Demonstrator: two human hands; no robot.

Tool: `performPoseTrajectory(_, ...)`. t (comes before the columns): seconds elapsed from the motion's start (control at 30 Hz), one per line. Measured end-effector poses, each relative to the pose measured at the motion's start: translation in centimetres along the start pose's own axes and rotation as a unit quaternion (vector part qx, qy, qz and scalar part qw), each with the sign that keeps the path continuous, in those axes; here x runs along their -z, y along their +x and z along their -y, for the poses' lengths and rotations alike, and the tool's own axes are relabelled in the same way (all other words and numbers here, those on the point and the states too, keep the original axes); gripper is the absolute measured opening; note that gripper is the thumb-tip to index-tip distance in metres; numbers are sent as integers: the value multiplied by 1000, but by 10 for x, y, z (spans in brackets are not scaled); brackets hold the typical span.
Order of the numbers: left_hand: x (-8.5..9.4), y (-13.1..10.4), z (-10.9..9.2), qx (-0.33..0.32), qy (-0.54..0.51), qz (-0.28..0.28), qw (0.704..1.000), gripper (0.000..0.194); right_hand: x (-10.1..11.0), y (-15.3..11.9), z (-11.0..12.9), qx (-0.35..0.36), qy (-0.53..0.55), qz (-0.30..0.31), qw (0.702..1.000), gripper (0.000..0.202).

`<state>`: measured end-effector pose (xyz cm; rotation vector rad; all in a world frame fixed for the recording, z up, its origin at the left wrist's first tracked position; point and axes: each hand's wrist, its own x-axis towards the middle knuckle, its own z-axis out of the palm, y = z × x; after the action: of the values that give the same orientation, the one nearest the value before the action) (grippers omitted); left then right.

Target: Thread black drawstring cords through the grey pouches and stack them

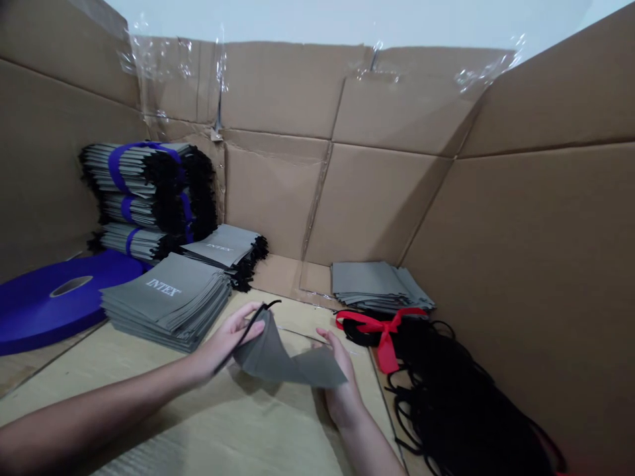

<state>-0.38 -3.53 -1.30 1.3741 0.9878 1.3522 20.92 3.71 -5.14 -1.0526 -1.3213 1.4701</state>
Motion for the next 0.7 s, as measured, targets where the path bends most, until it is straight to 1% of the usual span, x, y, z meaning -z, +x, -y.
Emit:
performPoseTrajectory(0.07,6,4,-6,24,19,-7,1000,41,-8,1,8,10,31,-64,997,39)
performPoseTrajectory(0.1,9,7,-8,28,40,0,999,38,-11,2,12,10,33,-76,997,36)
performPoseTrajectory(0.17,17,11,-11,28,82,25,996,36,-19,2,17,0,18,-50,999,34)
performPoseTrajectory(0.27,26,14,-16,33,179,65,981,37,-30,-6,20,-27,23,28,999,41)
performPoseTrajectory(0.33,28,12,-22,35,264,96,959,34,-40,-15,17,-48,32,96,994,48)
performPoseTrajectory(0.4,28,9,-26,34,335,124,933,34,-49,-24,13,-57,28,138,988,52)
performPoseTrajectory(0.47,27,7,-24,29,375,131,917,35,-56,-28,7,-39,25,142,989,54)
performPoseTrajectory(0.57,25,7,-13,13,396,145,907,33,-59,-24,-1,-16,16,128,991,52)
performPoseTrajectory(0.7,25,8,1,14,398,165,902,32,-50,-11,-6,-54,2,156,986,49)
